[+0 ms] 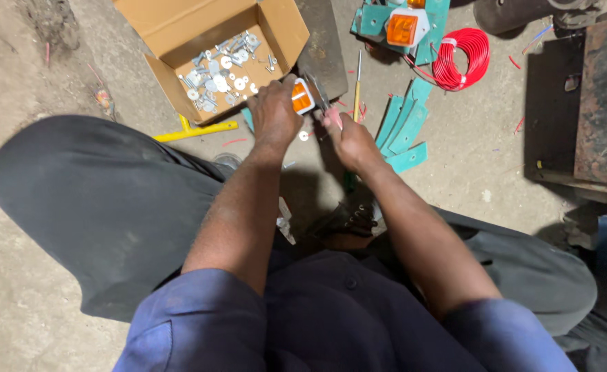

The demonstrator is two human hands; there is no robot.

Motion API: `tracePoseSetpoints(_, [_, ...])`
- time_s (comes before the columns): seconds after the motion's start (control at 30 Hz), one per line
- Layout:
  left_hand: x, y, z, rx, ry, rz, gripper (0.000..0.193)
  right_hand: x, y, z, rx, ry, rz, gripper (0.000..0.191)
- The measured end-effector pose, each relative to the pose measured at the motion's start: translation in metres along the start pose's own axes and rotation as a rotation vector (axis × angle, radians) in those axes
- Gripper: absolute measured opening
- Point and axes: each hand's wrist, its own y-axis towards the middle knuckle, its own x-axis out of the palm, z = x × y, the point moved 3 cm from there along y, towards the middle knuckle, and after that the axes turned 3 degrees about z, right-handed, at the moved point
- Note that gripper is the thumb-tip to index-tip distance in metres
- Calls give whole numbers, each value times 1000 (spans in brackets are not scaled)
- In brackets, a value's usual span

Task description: The person assembles an orange indicator light onto a teal metal bracket using a screwdriver and pliers. They insert screws and washers, tighten them, and trim excess wire from the assembly.

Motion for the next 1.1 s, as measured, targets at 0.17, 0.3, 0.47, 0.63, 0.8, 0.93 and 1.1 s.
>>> tracePoseSetpoints(0.17, [2,1,1,18,2,21,69,-14,11,1,-104,74,209,56])
tracePoseSetpoints(0.3, [3,1,-1,-4,-1,-4,68,-12,7,15,46,747,337,49])
tracePoseSetpoints(0.47, [1,1,-1,-19,-16,-19,65,9,-2,12,-76,-9,-37,50])
tracePoseSetpoints(0.63, [2,2,0,6,3,34,71,-20,4,9,-115,-76,308,54])
tracePoseSetpoints(0.8, [8,3,-1,-32,45,-34,65,-28,9,8,-166,725,440,45])
tracePoseSetpoints(0.93, [7,5,-2,-31,12,0,68,-5,11,11,-93,-119,-19,53])
tracePoseSetpoints(1.1, [9,3,-5,11,7,13,62,-24,-6,31,231,-54,-17,59])
